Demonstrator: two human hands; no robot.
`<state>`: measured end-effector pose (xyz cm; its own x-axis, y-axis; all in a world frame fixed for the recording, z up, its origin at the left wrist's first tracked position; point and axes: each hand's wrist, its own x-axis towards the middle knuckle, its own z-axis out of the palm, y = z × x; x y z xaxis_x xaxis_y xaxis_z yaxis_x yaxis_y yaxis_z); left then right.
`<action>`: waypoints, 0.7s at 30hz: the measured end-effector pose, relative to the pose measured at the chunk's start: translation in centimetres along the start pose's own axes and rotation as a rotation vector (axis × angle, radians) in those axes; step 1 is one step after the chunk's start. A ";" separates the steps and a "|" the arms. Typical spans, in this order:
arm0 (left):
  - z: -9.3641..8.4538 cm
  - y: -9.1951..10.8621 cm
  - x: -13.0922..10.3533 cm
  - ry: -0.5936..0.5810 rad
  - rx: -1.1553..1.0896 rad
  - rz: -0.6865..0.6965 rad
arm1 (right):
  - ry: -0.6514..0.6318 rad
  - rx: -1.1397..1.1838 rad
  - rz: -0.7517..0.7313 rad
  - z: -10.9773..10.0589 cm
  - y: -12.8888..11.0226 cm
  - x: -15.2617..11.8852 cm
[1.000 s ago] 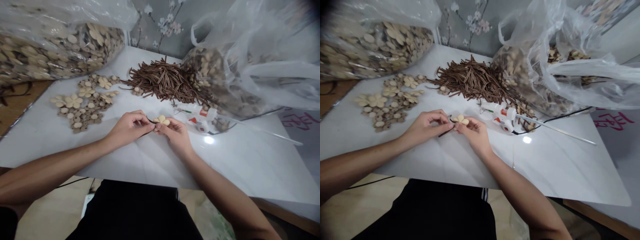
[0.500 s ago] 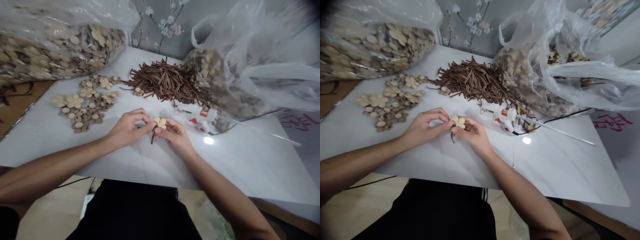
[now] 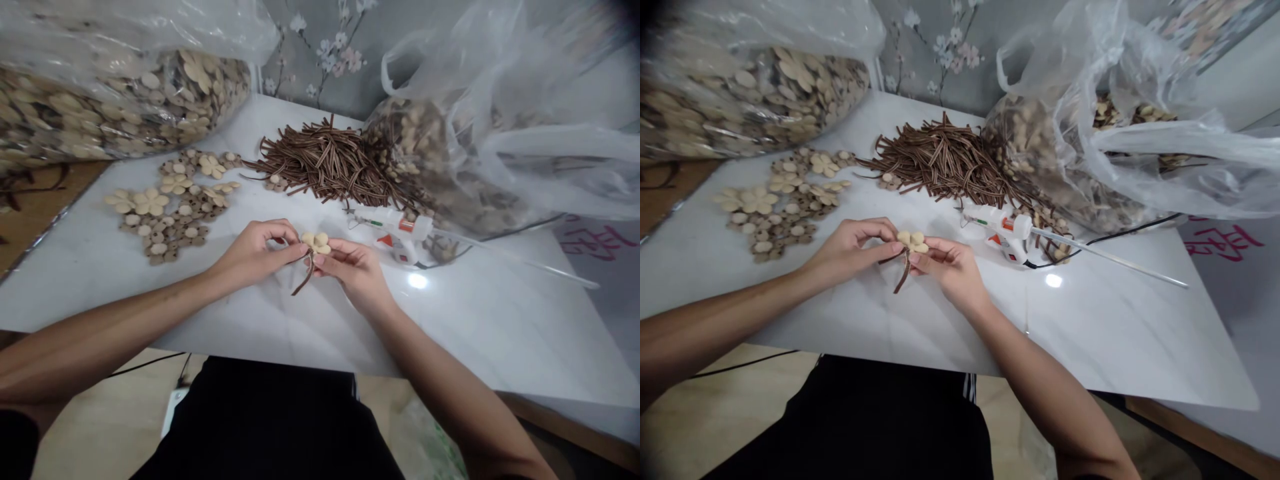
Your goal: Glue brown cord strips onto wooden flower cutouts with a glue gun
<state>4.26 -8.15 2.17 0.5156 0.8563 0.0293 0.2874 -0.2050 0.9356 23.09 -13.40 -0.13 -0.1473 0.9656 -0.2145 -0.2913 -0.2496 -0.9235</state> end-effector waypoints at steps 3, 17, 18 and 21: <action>0.1 0.2 0.0 -0.024 -0.007 -0.013 | -0.013 -0.034 -0.026 0.2 -0.1 -0.2; 0.1 -0.3 0.2 -0.076 -0.112 -0.034 | -0.021 -0.165 -0.054 0.4 -0.8 -0.5; 0.2 -0.4 0.2 -0.076 -0.111 -0.034 | -0.023 -0.175 -0.055 0.4 -0.8 -0.5; 0.3 -0.3 0.1 -0.074 -0.090 -0.042 | -0.028 -0.191 -0.061 0.4 -0.8 -0.6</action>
<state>4.50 -8.12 1.79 0.5640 0.8251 -0.0335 0.2378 -0.1234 0.9635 23.03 -13.76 0.87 -0.1617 0.9753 -0.1502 -0.1163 -0.1699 -0.9786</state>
